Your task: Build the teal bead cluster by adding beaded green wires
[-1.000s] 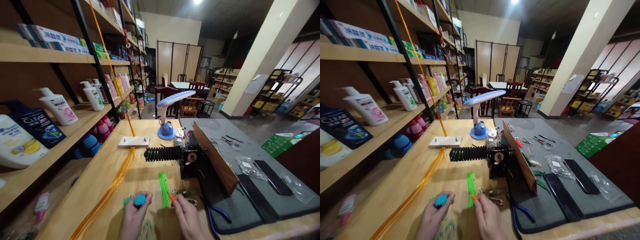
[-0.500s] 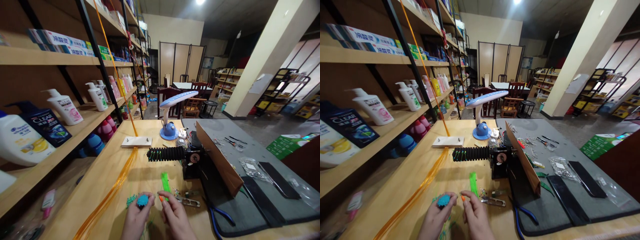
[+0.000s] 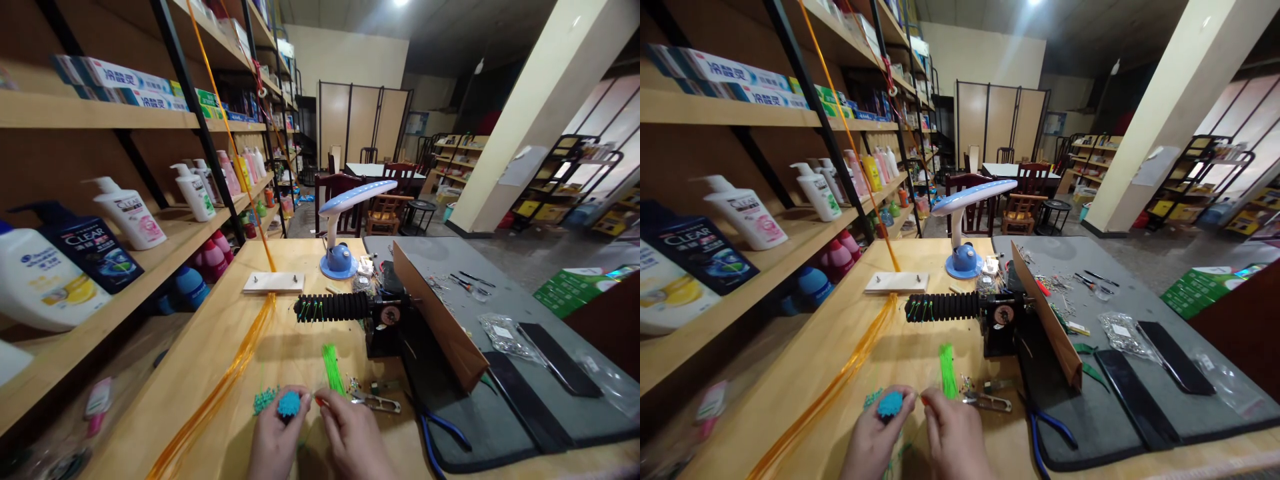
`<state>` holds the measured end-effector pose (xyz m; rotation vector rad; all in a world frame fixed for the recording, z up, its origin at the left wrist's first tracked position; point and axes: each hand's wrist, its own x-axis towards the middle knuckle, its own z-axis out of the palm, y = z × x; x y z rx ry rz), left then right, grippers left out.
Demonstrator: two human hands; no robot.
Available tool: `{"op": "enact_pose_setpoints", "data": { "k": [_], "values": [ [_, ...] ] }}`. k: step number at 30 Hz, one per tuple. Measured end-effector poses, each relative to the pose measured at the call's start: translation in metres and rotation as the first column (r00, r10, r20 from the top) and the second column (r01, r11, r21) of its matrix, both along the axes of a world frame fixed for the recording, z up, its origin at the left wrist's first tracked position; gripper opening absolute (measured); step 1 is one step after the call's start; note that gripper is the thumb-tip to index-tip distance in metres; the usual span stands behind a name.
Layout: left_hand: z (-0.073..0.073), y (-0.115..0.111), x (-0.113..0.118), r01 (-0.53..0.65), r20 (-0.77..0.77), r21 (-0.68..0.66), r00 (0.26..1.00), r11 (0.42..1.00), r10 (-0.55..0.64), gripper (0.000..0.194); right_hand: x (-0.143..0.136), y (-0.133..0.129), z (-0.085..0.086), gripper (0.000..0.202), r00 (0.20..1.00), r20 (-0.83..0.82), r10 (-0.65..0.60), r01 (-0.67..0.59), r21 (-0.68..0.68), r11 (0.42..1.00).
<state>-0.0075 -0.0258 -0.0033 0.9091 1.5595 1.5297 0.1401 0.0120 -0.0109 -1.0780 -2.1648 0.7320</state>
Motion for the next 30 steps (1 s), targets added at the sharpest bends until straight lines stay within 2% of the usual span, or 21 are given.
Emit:
{"op": "enact_pose_setpoints", "data": {
  "k": [3,5,7,9,12,17,19,22,25,28,30],
  "values": [
    [-0.005,-0.001,0.002,0.002,0.058,-0.026,0.998,1.000,0.000,0.041,-0.005,0.001,-0.004,0.030,0.999,-0.030,-0.036,0.035,-0.021,0.999],
    [-0.007,0.000,0.001,0.031,0.131,-0.075,0.991,0.997,-0.021,0.044,-0.005,0.002,-0.005,0.030,0.992,-0.116,-0.038,0.030,-0.072,0.997],
    [-0.007,0.001,-0.002,0.092,0.197,-0.111,0.978,0.989,-0.069,0.047,-0.004,0.004,-0.004,0.029,0.978,-0.206,0.014,-0.031,-0.081,0.996],
    [-0.004,0.003,-0.007,0.132,0.217,-0.126,0.971,0.983,-0.102,0.049,-0.001,0.005,-0.001,0.029,0.974,-0.205,0.102,-0.108,-0.019,0.994],
    [0.001,0.005,-0.012,0.091,0.121,-0.110,0.990,0.990,-0.078,0.046,0.004,0.007,0.002,0.029,0.986,-0.046,0.158,-0.154,0.086,0.984],
    [0.000,0.002,-0.007,0.018,-0.210,-0.005,0.977,1.000,-0.019,0.028,0.000,0.006,-0.001,0.030,0.988,0.145,0.047,-0.073,0.180,0.981],
    [-0.004,0.001,-0.003,-0.008,-0.252,0.009,0.968,1.000,0.010,0.025,-0.004,0.004,-0.006,0.029,0.986,0.167,-0.002,-0.027,0.176,0.984],
    [-0.010,0.000,0.002,-0.034,-0.145,-0.002,0.989,0.999,0.033,0.031,-0.010,0.001,-0.014,0.030,0.994,0.100,-0.042,0.027,0.139,0.990],
    [-0.012,0.002,0.001,-0.021,0.044,-0.066,0.999,0.998,0.024,0.039,-0.012,0.000,-0.020,0.031,0.994,-0.099,-0.039,0.042,0.026,0.999],
    [-0.009,0.005,-0.006,0.088,0.198,-0.126,0.978,0.988,-0.062,0.044,-0.010,0.003,-0.019,0.030,0.963,-0.269,0.009,-0.035,-0.092,0.995],
    [-0.004,0.008,-0.012,0.161,0.249,-0.131,0.961,0.978,-0.125,0.046,-0.005,0.008,-0.016,0.029,0.953,-0.289,0.086,-0.111,-0.073,0.991]
  ]
}}
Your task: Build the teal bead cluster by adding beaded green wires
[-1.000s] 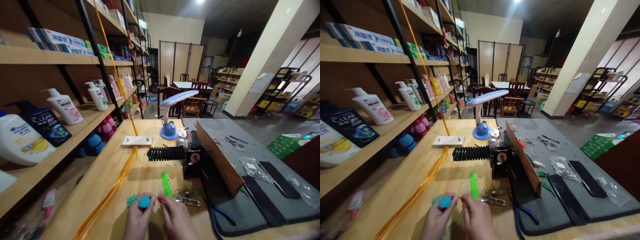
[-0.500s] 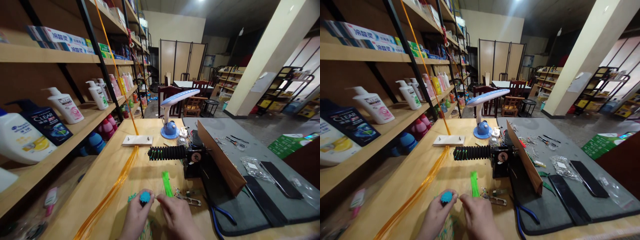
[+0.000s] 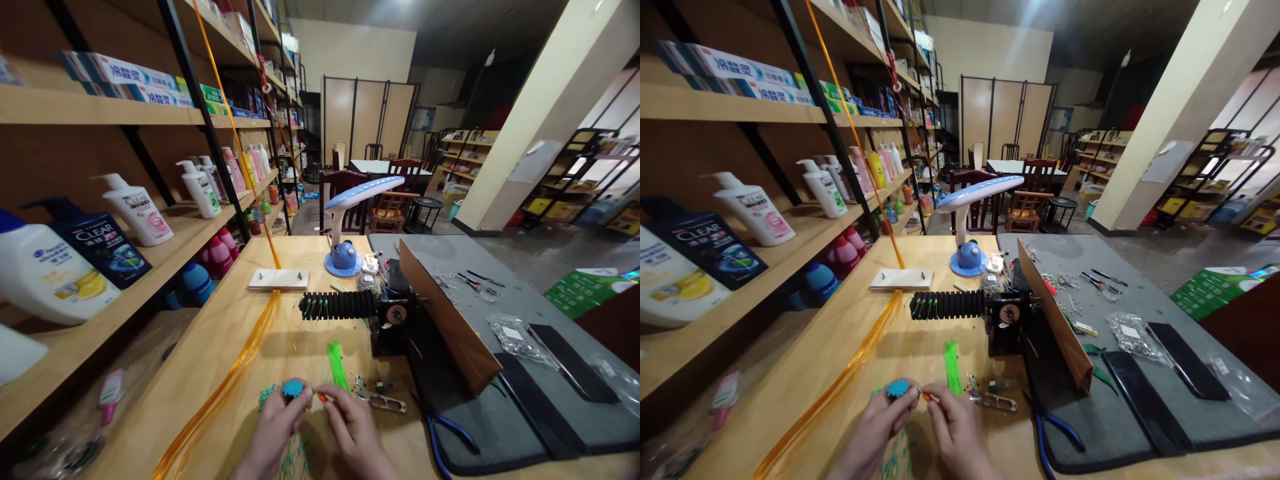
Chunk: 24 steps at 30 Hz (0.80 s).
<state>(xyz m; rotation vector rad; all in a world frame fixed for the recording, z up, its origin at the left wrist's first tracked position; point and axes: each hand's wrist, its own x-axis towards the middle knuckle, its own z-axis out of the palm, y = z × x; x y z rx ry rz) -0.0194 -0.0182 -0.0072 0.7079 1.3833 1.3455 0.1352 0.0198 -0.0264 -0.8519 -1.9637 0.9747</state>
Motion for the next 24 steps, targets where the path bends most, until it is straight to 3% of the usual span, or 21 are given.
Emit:
{"op": "enact_pose_setpoints", "data": {
  "k": [6,10,17,20,24],
  "values": [
    [0.013,0.008,-0.011,0.120,-0.062,0.002,0.991,0.993,-0.120,0.042,0.014,0.013,0.021,0.031,0.967,0.220,0.126,-0.160,0.143,0.977],
    [0.015,0.009,-0.014,0.145,-0.234,0.069,0.964,0.987,-0.125,0.037,0.014,0.014,0.028,0.032,0.947,0.310,0.091,-0.146,0.160,0.976],
    [0.012,0.008,-0.014,0.183,-0.430,0.143,0.897,0.973,-0.105,0.028,0.012,0.013,0.026,0.031,0.946,0.322,0.028,-0.094,0.192,0.977],
    [0.003,0.005,-0.012,0.178,-0.592,0.192,0.805,0.965,-0.031,0.022,0.011,0.011,0.024,0.030,0.928,0.371,-0.030,-0.069,0.253,0.965],
    [-0.012,0.000,-0.007,0.232,-0.778,0.345,0.612,0.910,0.139,0.012,0.008,0.006,0.017,0.030,0.910,0.401,-0.103,-0.027,0.306,0.952]
  ]
}}
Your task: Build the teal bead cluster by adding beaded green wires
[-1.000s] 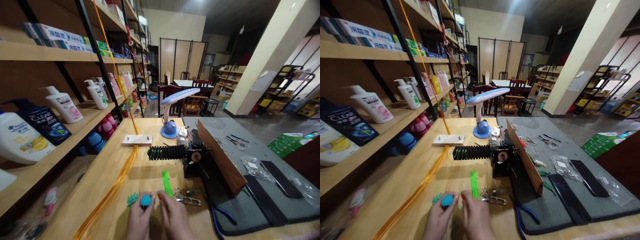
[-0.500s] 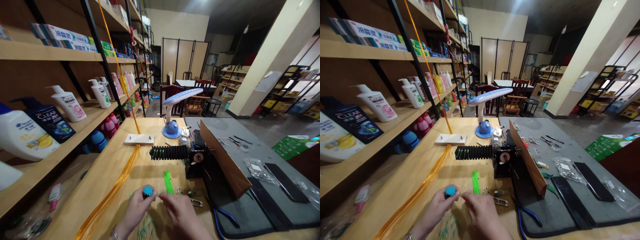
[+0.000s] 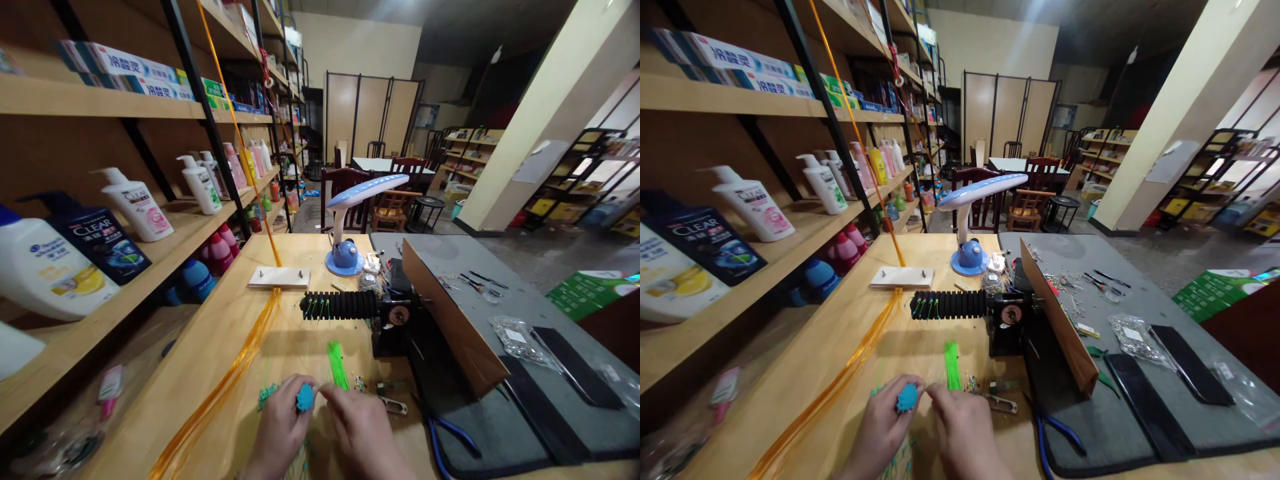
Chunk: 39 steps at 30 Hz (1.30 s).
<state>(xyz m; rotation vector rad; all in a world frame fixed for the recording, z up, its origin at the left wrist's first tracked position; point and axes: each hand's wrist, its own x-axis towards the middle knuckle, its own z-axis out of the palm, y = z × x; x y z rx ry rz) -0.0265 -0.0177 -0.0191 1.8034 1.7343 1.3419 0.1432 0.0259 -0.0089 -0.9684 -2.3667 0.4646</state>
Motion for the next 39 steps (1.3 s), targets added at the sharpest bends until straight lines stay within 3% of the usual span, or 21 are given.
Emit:
{"op": "enact_pose_setpoints", "data": {
  "k": [3,7,9,11,14,17,21,29,35,39],
  "values": [
    [-0.007,-0.002,0.005,-0.061,-0.126,0.149,0.989,0.987,0.080,0.017,-0.007,-0.005,-0.011,0.032,0.996,-0.035,-0.082,0.084,0.058,0.995],
    [-0.008,-0.003,0.013,-0.129,-0.130,0.219,0.979,0.967,0.160,0.016,-0.017,-0.010,-0.024,0.040,0.978,-0.098,-0.184,0.196,0.123,0.973],
    [-0.007,-0.003,0.016,-0.156,-0.036,0.168,0.986,0.973,0.164,0.014,-0.020,-0.012,-0.027,0.040,0.972,-0.113,-0.207,0.221,0.131,0.967],
    [-0.004,-0.003,0.018,-0.185,0.151,0.034,0.973,0.982,0.178,0.012,-0.020,-0.012,-0.030,0.038,0.967,-0.135,-0.216,0.232,0.117,0.966],
    [0.001,-0.001,0.020,-0.127,0.469,-0.219,0.856,0.967,0.219,0.028,-0.017,-0.012,-0.034,0.038,0.957,-0.189,-0.218,0.239,0.093,0.967],
    [0.005,0.000,0.019,-0.003,0.647,-0.328,0.728,0.945,0.227,0.045,-0.013,-0.011,-0.036,0.038,0.960,-0.202,-0.194,0.212,0.074,0.974],
    [0.006,0.000,0.019,0.065,0.695,-0.335,0.691,0.940,0.199,0.053,-0.008,-0.011,-0.031,0.040,0.969,-0.190,-0.157,0.174,0.077,0.982],
    [0.003,-0.002,0.013,0.079,0.640,-0.328,0.752,0.942,0.160,0.044,-0.003,-0.009,-0.025,0.041,0.985,-0.135,-0.109,0.127,0.139,0.982],
    [-0.001,-0.002,0.008,0.127,0.637,-0.330,0.761,0.935,0.121,0.040,0.003,-0.008,-0.018,0.035,0.987,-0.151,-0.062,0.051,-0.074,0.996],
    [0.000,-0.003,0.009,0.140,0.651,-0.330,0.750,0.933,0.118,0.037,0.005,-0.011,-0.016,0.034,0.967,-0.230,-0.113,0.033,-0.326,0.945]
  ]
}}
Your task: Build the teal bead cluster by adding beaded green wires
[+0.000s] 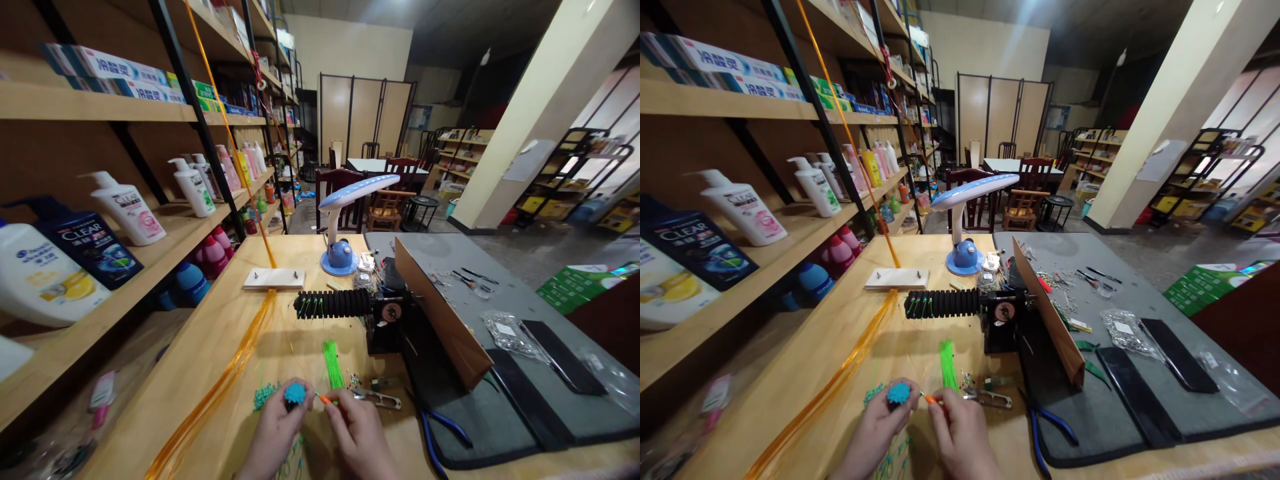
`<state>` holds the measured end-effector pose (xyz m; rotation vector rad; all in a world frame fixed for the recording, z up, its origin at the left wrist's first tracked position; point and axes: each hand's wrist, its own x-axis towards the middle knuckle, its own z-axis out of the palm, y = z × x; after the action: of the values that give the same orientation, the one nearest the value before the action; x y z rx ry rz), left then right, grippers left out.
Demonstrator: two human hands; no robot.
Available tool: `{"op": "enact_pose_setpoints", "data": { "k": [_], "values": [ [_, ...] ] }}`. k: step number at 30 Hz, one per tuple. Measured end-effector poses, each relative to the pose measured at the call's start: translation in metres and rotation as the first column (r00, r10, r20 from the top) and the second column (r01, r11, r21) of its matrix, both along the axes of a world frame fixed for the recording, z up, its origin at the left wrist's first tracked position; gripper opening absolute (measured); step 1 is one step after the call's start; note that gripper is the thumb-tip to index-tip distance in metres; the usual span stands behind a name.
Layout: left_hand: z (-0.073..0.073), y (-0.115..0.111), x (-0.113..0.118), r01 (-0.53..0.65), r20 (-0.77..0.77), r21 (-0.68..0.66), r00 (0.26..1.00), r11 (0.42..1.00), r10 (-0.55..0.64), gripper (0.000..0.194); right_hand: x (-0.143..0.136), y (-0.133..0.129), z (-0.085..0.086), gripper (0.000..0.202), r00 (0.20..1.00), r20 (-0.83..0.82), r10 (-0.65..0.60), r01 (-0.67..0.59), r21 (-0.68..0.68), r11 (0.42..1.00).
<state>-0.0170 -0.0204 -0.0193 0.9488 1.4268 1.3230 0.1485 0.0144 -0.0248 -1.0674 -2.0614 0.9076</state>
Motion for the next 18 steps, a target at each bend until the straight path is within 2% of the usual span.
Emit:
{"op": "enact_pose_setpoints", "data": {
  "k": [4,7,10,15,18],
  "values": [
    [0.008,-0.003,0.004,0.002,-0.003,0.016,1.000,1.000,-0.002,0.035,-0.002,-0.002,-0.003,0.044,0.985,-0.165,-0.050,0.019,-0.187,0.982],
    [0.016,-0.004,0.006,0.001,-0.086,0.067,0.996,0.998,0.005,0.030,-0.001,-0.004,-0.001,0.049,0.971,-0.230,-0.065,0.010,-0.232,0.973],
    [0.022,-0.005,0.005,0.029,-0.158,0.134,0.987,0.991,-0.008,0.024,0.004,-0.006,0.006,0.043,0.986,-0.167,-0.020,-0.003,-0.137,0.991],
    [0.035,-0.006,0.001,0.146,-0.310,0.158,0.946,0.977,-0.091,0.010,0.018,-0.006,0.023,0.033,0.999,0.017,0.031,-0.033,0.139,0.990],
    [0.044,-0.006,-0.002,0.221,-0.453,0.162,0.883,0.962,-0.127,0.018,0.023,-0.005,0.034,0.030,0.993,0.101,0.060,-0.080,0.213,0.974]
  ]
}}
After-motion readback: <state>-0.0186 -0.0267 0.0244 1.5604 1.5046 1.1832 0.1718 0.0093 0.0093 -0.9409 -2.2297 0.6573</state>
